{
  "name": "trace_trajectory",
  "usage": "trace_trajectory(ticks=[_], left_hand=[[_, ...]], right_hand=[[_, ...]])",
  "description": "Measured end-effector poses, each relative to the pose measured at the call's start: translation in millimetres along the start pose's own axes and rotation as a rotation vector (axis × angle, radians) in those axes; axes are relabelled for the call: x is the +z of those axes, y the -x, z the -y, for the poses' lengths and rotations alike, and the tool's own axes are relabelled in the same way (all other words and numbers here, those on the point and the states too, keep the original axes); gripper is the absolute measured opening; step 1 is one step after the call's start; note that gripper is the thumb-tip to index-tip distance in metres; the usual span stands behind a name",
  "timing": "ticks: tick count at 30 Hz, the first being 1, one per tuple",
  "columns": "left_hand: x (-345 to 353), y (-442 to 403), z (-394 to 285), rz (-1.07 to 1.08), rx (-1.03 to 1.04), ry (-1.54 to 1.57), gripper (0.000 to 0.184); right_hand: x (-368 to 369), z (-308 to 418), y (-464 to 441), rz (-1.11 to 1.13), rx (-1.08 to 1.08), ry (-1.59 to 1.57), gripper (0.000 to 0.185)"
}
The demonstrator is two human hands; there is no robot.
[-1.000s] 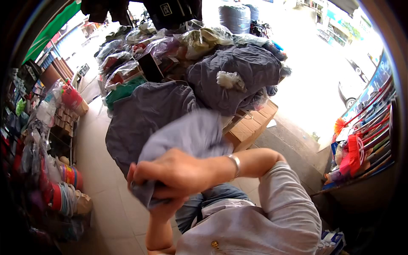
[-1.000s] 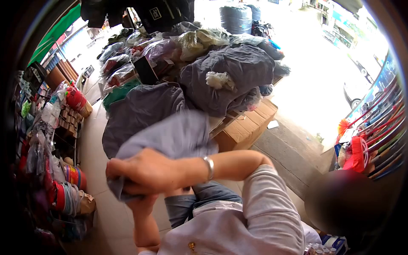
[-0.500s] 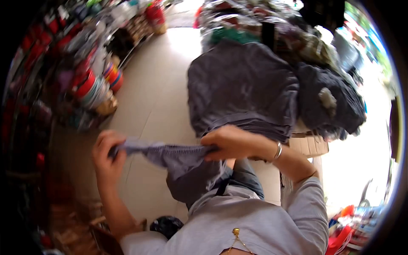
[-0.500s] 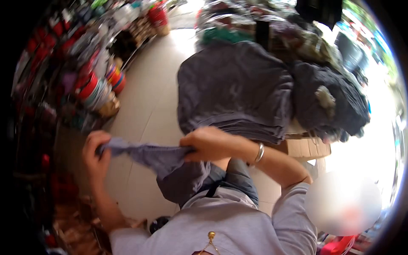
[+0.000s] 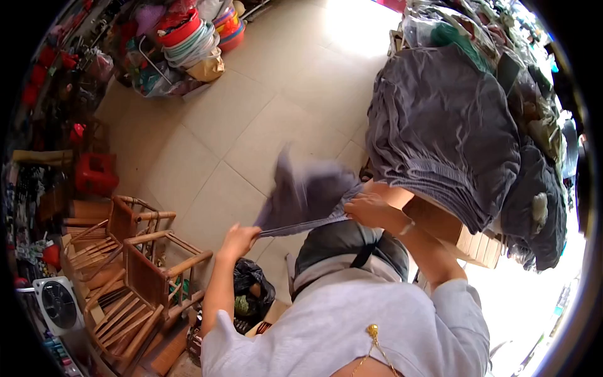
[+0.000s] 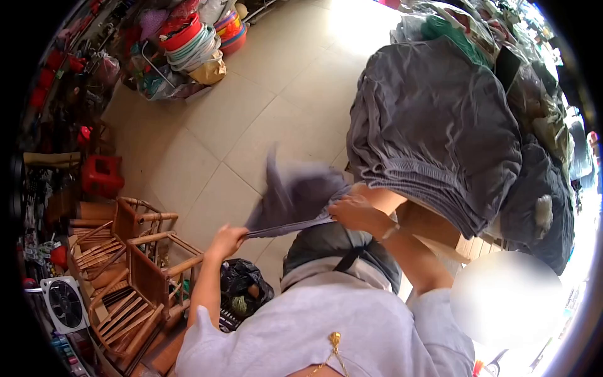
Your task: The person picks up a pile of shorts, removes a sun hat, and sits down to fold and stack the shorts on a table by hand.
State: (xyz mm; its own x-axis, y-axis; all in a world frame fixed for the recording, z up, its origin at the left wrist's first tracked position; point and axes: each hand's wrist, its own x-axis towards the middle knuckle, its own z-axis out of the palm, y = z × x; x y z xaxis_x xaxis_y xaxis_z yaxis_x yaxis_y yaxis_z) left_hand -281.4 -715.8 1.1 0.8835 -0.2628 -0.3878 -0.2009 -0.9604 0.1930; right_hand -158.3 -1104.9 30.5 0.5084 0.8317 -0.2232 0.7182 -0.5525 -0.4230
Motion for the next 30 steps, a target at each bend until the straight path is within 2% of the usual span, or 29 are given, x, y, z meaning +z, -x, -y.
trace_trajectory(ticks=[2, 3, 4, 5, 6, 7, 8, 9, 10, 11, 12, 13, 14, 15, 16, 18, 19, 21, 23, 25, 26, 27, 28, 29, 30], left_hand=[[-17, 8, 8, -0.405, -0.107, 0.281, 0.014], [-49, 13, 10, -0.427, -0.199, 0.102, 0.02], [-67, 14, 15, -0.564, -0.316, 0.121, 0.023], [-105, 15, 8, -0.684, -0.364, 0.281, 0.024], [-148, 21, -4, -0.796, -0.378, 0.119, 0.03], [-172, 28, 0, -1.005, -0.188, -0.169, 0.031], [-193, 42, -1, -1.151, -0.176, -0.167, 0.029], [-208, 53, -3, -1.296, -0.155, -0.164, 0.029], [-214, 53, -14, -1.53, -0.079, -0.144, 0.031], [-220, 53, -25, -1.759, 0.009, -0.137, 0.037], [-198, 50, -25, -1.839, 0.05, -0.151, 0.034], [-157, 42, -19, -1.707, 0.032, -0.094, 0.032], [-112, 24, -14, -1.408, -0.024, -0.018, 0.03], [-73, 3, -12, -0.894, -0.088, 0.149, 0.028], [-47, -5, -12, -0.388, -0.163, 0.328, 0.026], [-30, 8, -6, 0.088, -0.361, 0.375, 0.04], [-38, 1, 14, 0.078, -0.345, 0.364, 0.04], [-44, 38, 41, -0.363, -0.571, -0.1, 0.028], [-141, 39, 6, -0.591, -0.502, 0.376, 0.027], [-183, 50, -6, -1.014, -0.283, -0.073, 0.03], [-185, 49, -8, -1.293, -0.176, 0.042, 0.032], [-185, 47, -8, -1.495, -0.077, 0.003, 0.03], [-178, 50, -1, -1.587, -0.009, -0.05, 0.028], [-159, 49, 9, -1.544, 0.037, -0.092, 0.026], [-143, 45, 16, -1.303, 0.026, -0.105, 0.024]], right_hand=[[-38, -12, -25, -0.077, -0.053, 0.059, 0.012], [-43, 0, -24, -0.131, -0.099, 0.073, 0.012], [-63, 10, -29, -0.2, -0.07, -0.104, 0.011], [-91, 23, -38, -0.274, -0.04, -0.271, 0.01], [-120, 39, -41, -0.444, -0.047, -0.144, 0.01], [-145, 55, -42, -0.596, -0.05, -0.04, 0.011], [-166, 64, -43, -0.768, -0.064, 0.043, 0.012], [-187, 71, -41, -0.969, -0.2, 0.052, 0.014], [-203, 83, -32, -1.083, -0.224, 0.145, 0.018], [-193, 84, -32, -1.213, -0.273, 0.13, 0.017], [-183, 85, -32, -1.344, -0.321, 0.118, 0.016], [-151, 77, -33, -1.185, -0.377, 0.141, 0.016], [-119, 68, -34, -1.023, -0.427, 0.152, 0.017], [-87, 64, -47, -0.646, -0.353, 0.411, 0.014], [8, 16, -56, -0.362, -0.242, 0.243, 0.01], [-10, 21, -35, 0.218, 0.131, -0.089, 0.01], [-30, 12, -42, 0.201, 0.142, -0.084, 0.01], [-58, 22, -37, -0.202, -0.004, -0.03, 0.01], [-116, 56, -44, -0.385, 0.062, -0.218, 0.011], [-145, 73, -45, -0.954, -0.189, -0.013, 0.016], [-158, 79, -39, -1.117, -0.255, 0.064, 0.019], [-153, 79, -35, -1.127, -0.251, 0.065, 0.019], [-143, 77, -31, -1.154, -0.323, 0.101, 0.019], [-132, 77, -27, -1.181, -0.393, 0.14, 0.019], [-119, 78, -26, -0.896, -0.363, 0.089, 0.015]])
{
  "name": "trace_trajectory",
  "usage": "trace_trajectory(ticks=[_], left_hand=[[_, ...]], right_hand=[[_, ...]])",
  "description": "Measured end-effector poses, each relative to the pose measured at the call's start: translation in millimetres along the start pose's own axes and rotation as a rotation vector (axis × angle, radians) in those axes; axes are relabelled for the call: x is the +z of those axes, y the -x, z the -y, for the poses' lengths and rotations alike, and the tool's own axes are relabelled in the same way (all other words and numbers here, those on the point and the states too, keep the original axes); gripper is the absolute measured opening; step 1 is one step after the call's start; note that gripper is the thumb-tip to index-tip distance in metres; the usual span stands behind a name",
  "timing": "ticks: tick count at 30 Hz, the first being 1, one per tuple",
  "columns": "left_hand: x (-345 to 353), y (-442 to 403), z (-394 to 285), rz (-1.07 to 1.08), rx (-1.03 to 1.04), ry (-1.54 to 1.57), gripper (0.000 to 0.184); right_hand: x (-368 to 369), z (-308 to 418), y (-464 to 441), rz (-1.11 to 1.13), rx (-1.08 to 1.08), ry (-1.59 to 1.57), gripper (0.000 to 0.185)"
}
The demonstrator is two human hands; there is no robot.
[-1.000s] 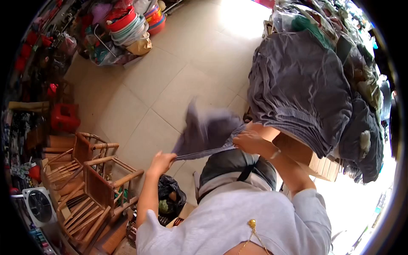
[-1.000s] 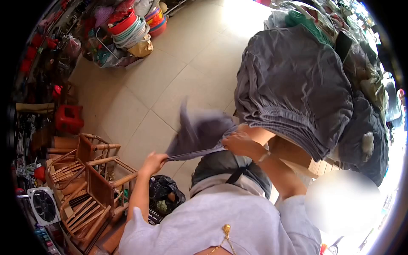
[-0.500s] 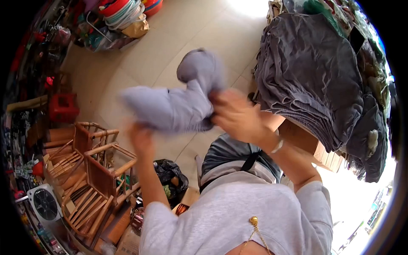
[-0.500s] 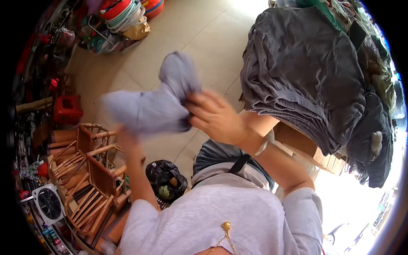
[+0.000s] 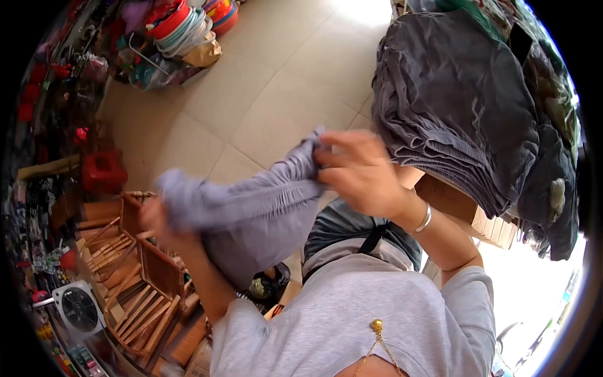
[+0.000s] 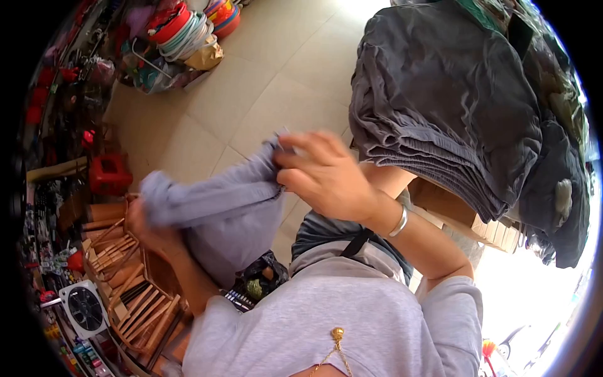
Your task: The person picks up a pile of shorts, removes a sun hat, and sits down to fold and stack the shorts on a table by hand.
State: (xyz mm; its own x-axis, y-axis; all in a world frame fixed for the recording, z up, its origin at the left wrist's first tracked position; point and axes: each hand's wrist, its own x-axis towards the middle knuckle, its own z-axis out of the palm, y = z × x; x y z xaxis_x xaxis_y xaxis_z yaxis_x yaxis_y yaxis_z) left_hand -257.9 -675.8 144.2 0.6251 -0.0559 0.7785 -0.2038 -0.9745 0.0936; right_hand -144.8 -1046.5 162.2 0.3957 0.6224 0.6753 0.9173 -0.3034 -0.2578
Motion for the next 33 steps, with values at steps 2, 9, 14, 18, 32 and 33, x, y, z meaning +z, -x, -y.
trace_trajectory(ticks=[2, 9, 14, 18, 32, 33], left_hand=[[10, 10, -7, 0.616, -0.072, -0.058, 0.022], [-83, -24, -19, 0.262, -0.301, 0.409, 0.021], [-90, -53, -12, 0.048, -0.061, 0.649, 0.019], [-104, -73, -22, -0.052, 0.132, 0.727, 0.018], [7, -327, -86, 0.057, -0.039, 0.76, 0.037], [21, -355, -109, -0.012, -0.019, 0.752, 0.041]], right_hand=[[9, -6, 34, 0.64, 0.226, -0.096, 0.013], [-66, -1, -11, 0.222, 0.237, -0.5, 0.013], [-112, 14, -12, 0.21, 0.185, -0.456, 0.014], [-151, 31, -4, 0.308, 0.148, -0.51, 0.016], [-277, -29, -46, -0.306, 0.569, -0.54, 0.026], [-295, -44, -47, -0.349, 0.545, -0.314, 0.03]])
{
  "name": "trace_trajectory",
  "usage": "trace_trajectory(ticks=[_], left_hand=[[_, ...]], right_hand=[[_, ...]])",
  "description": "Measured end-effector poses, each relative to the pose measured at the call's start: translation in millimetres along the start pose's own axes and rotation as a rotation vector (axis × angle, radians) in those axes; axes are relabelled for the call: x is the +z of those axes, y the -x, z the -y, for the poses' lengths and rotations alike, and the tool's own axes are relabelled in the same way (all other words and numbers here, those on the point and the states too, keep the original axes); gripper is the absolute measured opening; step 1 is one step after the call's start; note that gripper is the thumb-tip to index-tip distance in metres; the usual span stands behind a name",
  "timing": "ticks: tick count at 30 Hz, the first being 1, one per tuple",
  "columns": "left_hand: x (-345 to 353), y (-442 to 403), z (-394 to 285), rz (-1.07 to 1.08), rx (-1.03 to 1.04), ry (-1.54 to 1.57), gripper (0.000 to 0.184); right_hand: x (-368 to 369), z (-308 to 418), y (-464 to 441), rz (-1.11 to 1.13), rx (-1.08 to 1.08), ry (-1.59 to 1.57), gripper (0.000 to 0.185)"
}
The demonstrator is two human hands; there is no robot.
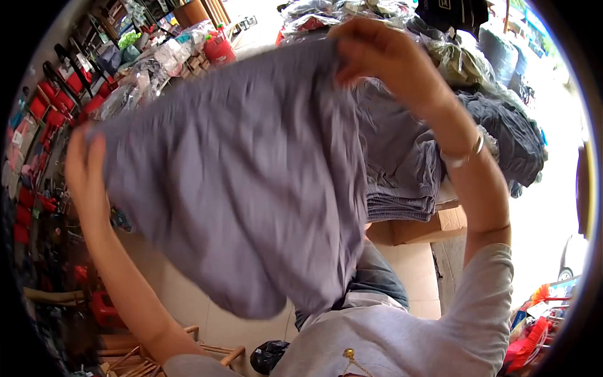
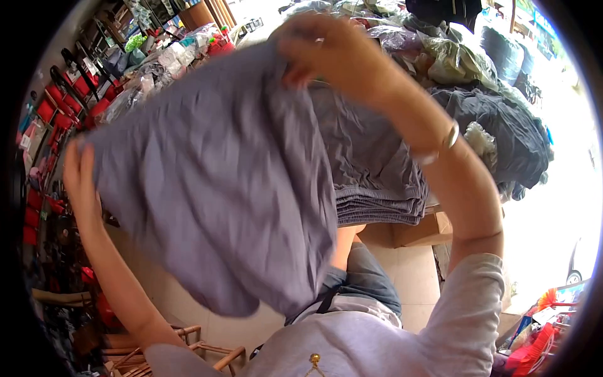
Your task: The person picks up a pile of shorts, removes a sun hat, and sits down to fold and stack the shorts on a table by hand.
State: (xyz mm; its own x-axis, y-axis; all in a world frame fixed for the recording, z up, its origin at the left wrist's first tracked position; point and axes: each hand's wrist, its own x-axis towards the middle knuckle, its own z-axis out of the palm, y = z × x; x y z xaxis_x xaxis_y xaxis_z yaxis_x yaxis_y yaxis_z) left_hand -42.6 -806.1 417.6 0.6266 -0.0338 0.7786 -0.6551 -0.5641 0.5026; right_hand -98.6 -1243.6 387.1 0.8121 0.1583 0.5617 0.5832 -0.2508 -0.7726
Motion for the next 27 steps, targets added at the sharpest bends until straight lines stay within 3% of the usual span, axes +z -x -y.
trace_trajectory(ticks=[2, 4, 5, 7, 9, 11, 14, 15, 16, 17, 21, 27], left_hand=[[39, -49, -27, -0.106, 0.163, 0.001, 0.047], [68, -79, -62, -0.181, 0.432, 0.073, 0.044], [80, -90, -69, -0.181, 0.43, 0.08, 0.044], [101, -102, -80, -0.116, 0.527, 0.315, 0.037], [128, -81, -82, -0.161, 0.549, 0.125, 0.035], [163, -40, -73, -0.114, 0.542, 0.059, 0.032], [207, 28, -36, 0.07, 0.594, 0.014, 0.022], [216, 54, -24, 0.145, 0.651, -0.062, 0.026], [226, 81, -17, 0.172, 0.661, -0.044, 0.025], [236, 108, -3, 0.255, 0.627, -0.047, 0.022], [254, 190, 31, 0.432, 0.554, -0.072, 0.02], [243, 200, 32, 0.439, 0.441, -0.052, 0.019]], right_hand=[[-38, 5, -31, -0.249, -0.091, -0.102, 0.018], [-80, 22, -49, -0.368, -0.381, 0.064, 0.018], [-97, 30, -53, -0.402, -0.494, 0.134, 0.019], [-124, 37, -33, -0.473, -0.43, 0.201, 0.018], [-149, 31, -6, -0.494, -0.45, 0.245, 0.018], [-159, 10, 37, -0.608, -0.21, 0.777, 0.028], [-121, -23, 102, -0.574, -0.003, 0.65, 0.023], [-122, -48, 126, -0.48, -0.07, 0.638, 0.026], [-108, -46, 146, -0.415, 0.142, 0.691, 0.027], [-100, -69, 166, -0.361, -0.046, 0.801, 0.024], [-61, -105, 224, -0.219, 0.155, 0.623, 0.018], [-51, -103, 235, -0.216, 0.117, 0.64, 0.017]])
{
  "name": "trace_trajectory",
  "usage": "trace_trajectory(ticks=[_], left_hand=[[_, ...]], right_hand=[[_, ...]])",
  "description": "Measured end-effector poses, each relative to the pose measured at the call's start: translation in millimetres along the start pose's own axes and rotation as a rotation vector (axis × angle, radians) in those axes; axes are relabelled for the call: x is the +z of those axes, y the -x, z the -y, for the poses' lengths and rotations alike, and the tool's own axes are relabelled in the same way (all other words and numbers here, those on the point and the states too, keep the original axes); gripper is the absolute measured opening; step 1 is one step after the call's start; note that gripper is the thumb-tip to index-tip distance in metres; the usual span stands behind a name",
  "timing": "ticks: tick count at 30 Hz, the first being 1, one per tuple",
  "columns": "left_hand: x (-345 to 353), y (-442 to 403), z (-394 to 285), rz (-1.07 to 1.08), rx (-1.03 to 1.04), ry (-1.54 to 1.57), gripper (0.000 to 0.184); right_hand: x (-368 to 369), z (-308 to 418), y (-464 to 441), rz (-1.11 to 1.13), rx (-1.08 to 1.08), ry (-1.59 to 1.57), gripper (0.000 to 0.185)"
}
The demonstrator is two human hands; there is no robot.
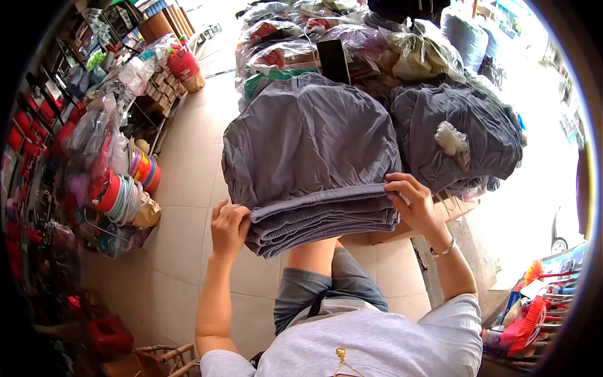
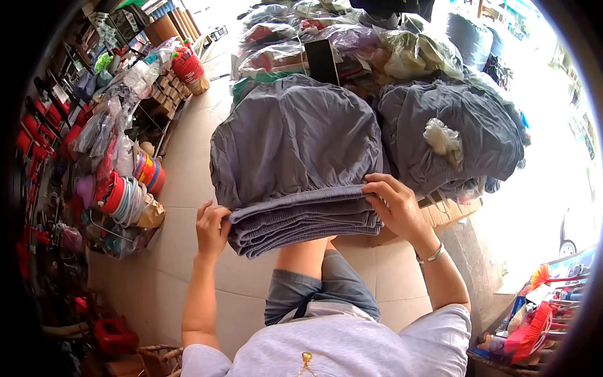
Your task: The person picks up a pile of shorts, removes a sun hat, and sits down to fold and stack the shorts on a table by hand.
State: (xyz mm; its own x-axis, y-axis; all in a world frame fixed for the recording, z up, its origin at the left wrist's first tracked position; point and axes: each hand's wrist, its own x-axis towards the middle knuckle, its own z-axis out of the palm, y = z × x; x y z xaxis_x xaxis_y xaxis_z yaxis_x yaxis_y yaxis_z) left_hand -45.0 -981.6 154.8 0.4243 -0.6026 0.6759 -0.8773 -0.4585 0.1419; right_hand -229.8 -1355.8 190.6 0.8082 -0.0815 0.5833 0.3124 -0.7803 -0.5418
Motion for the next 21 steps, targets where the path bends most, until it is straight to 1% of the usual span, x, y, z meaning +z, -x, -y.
trace_trajectory(ticks=[1, 3, 5, 7, 8, 9, 11, 12, 13, 14, 15, 16, 17, 19, 20, 21], left_hand=[[-6, -3, -2, 0.001, 0.0, 0.0, 0.019], [-16, -7, -4, -0.058, 0.003, -0.02, 0.02], [-17, 2, -2, -0.064, -0.019, -0.014, 0.02], [-11, 16, 1, 0.021, -0.069, 0.034, 0.02], [-9, 23, 2, 0.071, -0.058, 0.034, 0.02], [-7, 29, 1, 0.068, -0.056, 0.034, 0.02], [-9, 31, -7, 0.085, -0.126, 0.096, 0.022], [-16, 31, -8, 0.156, -0.169, 0.139, 0.014], [-22, 26, -8, 0.157, -0.156, 0.152, 0.014], [-26, 17, -8, 0.164, -0.136, 0.203, 0.022], [-28, 8, -8, 0.172, -0.109, 0.26, 0.036], [-27, 1, -7, 0.143, -0.119, 0.258, 0.061], [-24, -13, -13, 0.144, -0.09, 0.288, 0.061], [-22, -43, -27, 0.06, -0.114, 0.293, 0.054], [-19, -59, -32, 0.142, -0.07, 0.282, 0.048], [-10, -73, -39, 0.142, -0.058, 0.295, 0.048]], right_hand=[[-2, 4, -2, 0.0, 0.001, 0.0, 0.017], [-6, 10, -5, -0.05, -0.098, 0.068, 0.019], [-5, 12, -2, -0.013, -0.101, 0.097, 0.019], [-3, 13, 3, 0.02, -0.11, 0.127, 0.02], [1, 12, 6, 0.052, -0.122, 0.171, 0.02], [3, 11, 8, 0.084, -0.136, 0.215, 0.02], [4, 13, 9, 0.076, -0.127, 0.219, 0.019], [2, 16, 11, 0.081, -0.113, 0.202, 0.02], [-1, 17, 11, 0.084, -0.105, 0.19, 0.022], [-2, 16, 12, 0.073, -0.089, 0.214, 0.022], [0, 12, 14, 0.134, -0.069, 0.188, 0.025], [-1, 10, 14, 0.193, -0.044, 0.164, 0.028], [-5, 11, 12, 0.177, -0.021, 0.194, 0.028], [-17, 8, 4, -0.064, -0.065, 0.173, 0.036], [-27, 1, 0, -0.185, -0.044, 0.207, 0.036], [-38, -9, -8, -0.305, -0.028, 0.237, 0.035]])
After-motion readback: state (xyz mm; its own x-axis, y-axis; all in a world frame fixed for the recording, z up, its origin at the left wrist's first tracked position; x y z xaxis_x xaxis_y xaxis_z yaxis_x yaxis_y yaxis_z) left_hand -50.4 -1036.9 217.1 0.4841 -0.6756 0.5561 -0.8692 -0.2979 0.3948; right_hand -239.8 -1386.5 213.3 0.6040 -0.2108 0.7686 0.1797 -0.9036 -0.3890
